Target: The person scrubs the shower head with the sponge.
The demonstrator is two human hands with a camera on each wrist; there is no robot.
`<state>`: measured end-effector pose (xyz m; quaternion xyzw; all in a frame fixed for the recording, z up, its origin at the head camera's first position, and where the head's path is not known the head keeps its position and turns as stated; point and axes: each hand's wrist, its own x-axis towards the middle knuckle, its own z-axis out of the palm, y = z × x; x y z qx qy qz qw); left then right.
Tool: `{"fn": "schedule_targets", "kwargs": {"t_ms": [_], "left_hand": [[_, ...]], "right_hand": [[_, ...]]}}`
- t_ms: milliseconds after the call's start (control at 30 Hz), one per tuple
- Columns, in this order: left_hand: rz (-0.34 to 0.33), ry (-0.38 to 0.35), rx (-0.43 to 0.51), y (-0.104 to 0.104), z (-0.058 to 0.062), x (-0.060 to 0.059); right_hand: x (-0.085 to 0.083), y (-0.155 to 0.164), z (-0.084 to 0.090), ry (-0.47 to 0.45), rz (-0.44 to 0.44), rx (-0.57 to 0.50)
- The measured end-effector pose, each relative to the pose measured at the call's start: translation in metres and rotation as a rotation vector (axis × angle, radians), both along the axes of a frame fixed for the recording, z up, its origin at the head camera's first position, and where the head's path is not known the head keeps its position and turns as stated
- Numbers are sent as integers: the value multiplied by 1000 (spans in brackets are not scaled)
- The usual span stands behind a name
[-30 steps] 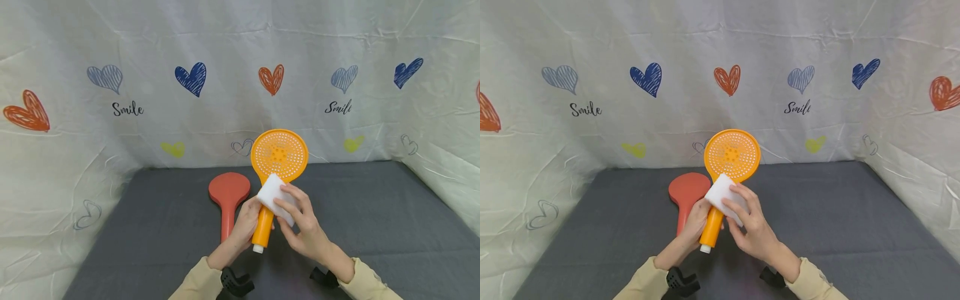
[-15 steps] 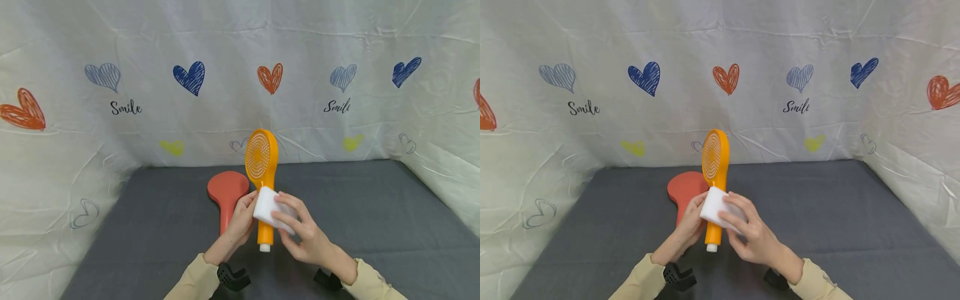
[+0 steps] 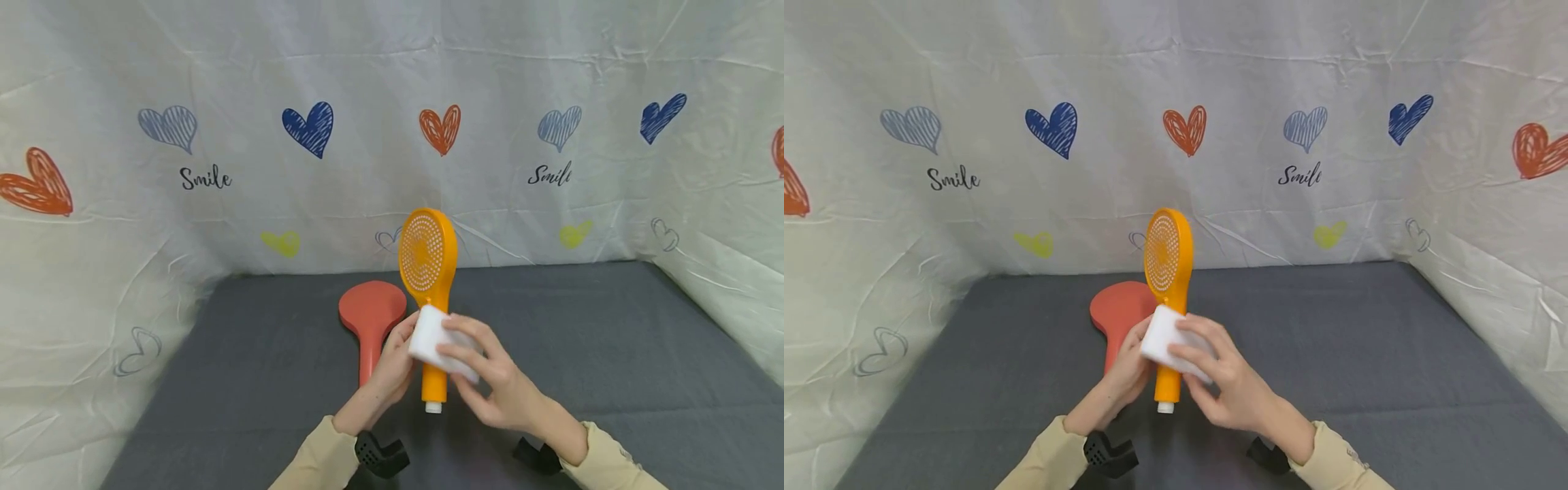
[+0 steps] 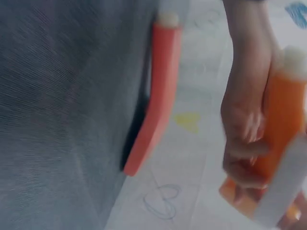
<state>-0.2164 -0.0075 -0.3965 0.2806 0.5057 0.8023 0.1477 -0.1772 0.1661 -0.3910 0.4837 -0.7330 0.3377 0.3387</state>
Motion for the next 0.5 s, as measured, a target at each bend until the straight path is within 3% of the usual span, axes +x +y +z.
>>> {"fn": "schedule_targets", "kwargs": {"t_ms": [133, 200, 333, 500], "left_hand": [[-74, 15, 69, 0, 3, 0], [-104, 9, 96, 2, 3, 1], [-116, -13, 126, 4, 1, 1], [-123, -36, 92, 6, -2, 3]], "right_hand": [[15, 1, -2, 80, 121, 162], [16, 3, -1, 131, 136, 177], [6, 6, 2, 151, 61, 50], [-11, 7, 5, 122, -71, -118]]}}
